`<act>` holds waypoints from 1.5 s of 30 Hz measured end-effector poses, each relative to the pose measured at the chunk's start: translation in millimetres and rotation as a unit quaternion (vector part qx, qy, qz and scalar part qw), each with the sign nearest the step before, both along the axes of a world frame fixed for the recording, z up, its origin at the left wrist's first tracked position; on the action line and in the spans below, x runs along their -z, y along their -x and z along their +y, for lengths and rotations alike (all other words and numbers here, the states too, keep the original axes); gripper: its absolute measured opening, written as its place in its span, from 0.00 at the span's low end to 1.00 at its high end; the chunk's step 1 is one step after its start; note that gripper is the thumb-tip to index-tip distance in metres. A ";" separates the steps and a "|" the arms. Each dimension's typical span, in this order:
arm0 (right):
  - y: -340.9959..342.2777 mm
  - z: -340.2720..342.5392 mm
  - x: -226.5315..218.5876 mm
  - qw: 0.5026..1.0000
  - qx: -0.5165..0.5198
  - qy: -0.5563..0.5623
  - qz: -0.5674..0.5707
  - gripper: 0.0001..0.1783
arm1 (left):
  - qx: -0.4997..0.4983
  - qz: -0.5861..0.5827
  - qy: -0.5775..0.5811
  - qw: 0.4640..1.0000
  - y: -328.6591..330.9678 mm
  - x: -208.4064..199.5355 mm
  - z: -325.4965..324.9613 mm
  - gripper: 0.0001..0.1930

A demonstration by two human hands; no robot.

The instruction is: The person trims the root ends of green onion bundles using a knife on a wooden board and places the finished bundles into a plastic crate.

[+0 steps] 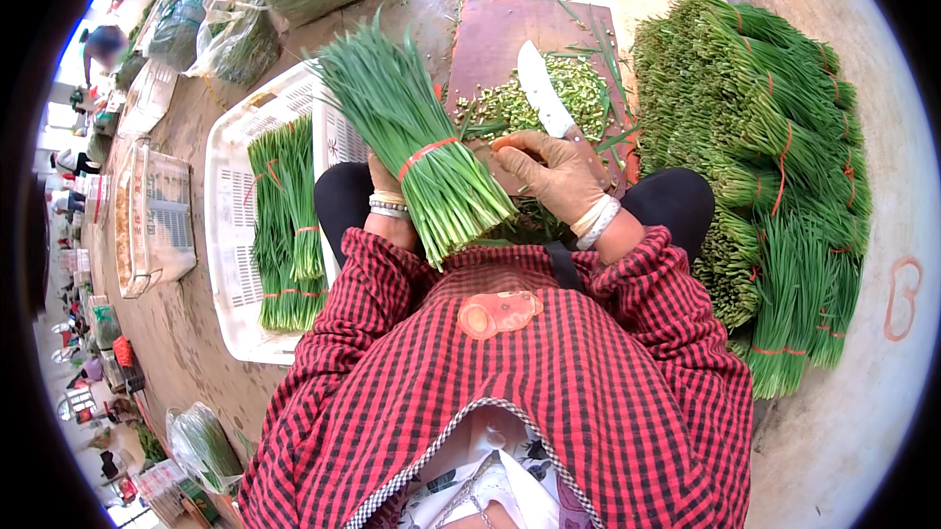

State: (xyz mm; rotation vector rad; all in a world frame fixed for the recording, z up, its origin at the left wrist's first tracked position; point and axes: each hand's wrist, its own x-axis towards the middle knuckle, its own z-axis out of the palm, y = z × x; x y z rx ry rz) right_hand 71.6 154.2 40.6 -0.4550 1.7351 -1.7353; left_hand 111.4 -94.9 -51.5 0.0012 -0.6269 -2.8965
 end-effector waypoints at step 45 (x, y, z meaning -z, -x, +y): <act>0.8 -55.5 -36.7 0.918 -0.062 -0.088 0.383 0.61 | -0.195 -0.223 0.156 0.942 -8.0 -82.1 39.8 0.18</act>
